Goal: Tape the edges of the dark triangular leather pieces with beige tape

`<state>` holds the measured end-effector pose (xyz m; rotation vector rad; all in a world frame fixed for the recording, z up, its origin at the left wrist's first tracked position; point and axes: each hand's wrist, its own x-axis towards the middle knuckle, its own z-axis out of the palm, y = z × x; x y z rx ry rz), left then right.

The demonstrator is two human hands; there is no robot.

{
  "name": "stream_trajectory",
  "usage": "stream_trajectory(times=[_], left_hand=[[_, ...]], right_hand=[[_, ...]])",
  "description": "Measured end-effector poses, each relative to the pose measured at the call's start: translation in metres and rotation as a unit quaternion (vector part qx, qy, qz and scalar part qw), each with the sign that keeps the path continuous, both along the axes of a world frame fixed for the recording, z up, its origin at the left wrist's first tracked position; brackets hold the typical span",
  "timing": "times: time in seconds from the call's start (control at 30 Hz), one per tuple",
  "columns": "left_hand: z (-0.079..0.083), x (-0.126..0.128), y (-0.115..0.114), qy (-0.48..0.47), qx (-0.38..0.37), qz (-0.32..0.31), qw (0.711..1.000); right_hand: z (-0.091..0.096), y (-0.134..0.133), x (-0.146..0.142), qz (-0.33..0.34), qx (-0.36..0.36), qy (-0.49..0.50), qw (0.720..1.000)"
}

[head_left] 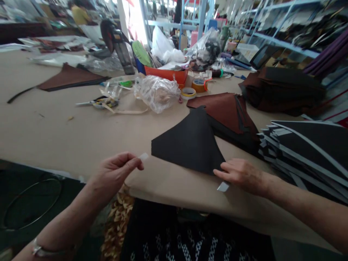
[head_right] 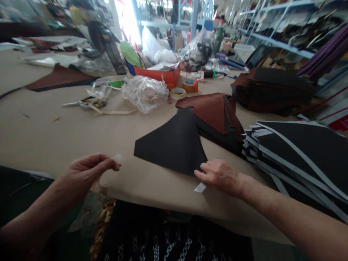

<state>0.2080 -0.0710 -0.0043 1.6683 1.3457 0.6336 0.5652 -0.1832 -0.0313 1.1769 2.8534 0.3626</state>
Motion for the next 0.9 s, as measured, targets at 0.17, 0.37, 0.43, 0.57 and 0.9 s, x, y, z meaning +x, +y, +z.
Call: stream_trajectory(times=[0.17, 0.37, 0.43, 0.57, 0.9], left_hand=[[0.002, 0.039, -0.035, 0.016, -0.064, -0.142, 0.988], [0.001, 0.092, -0.058, 0.032, -0.151, -0.216, 0.964], [-0.001, 0.104, -0.064, 0.040, -0.157, -0.242, 0.957], [-0.007, 0.117, -0.071, 0.060, -0.123, -0.262, 0.955], [-0.015, 0.125, -0.073, 0.093, -0.170, -0.273, 0.942]], right_hand=[[-0.025, -0.032, 0.035, -0.079, 0.025, 0.061, 0.995], [-0.005, -0.057, 0.023, -0.340, -0.118, 0.298, 0.884], [0.004, -0.057, -0.001, -0.401, -0.209, 0.417, 0.788], [0.009, -0.045, -0.043, -0.396, -0.376, 0.571, 0.613], [0.004, -0.034, -0.054, -0.359, -0.404, 0.601, 0.588]])
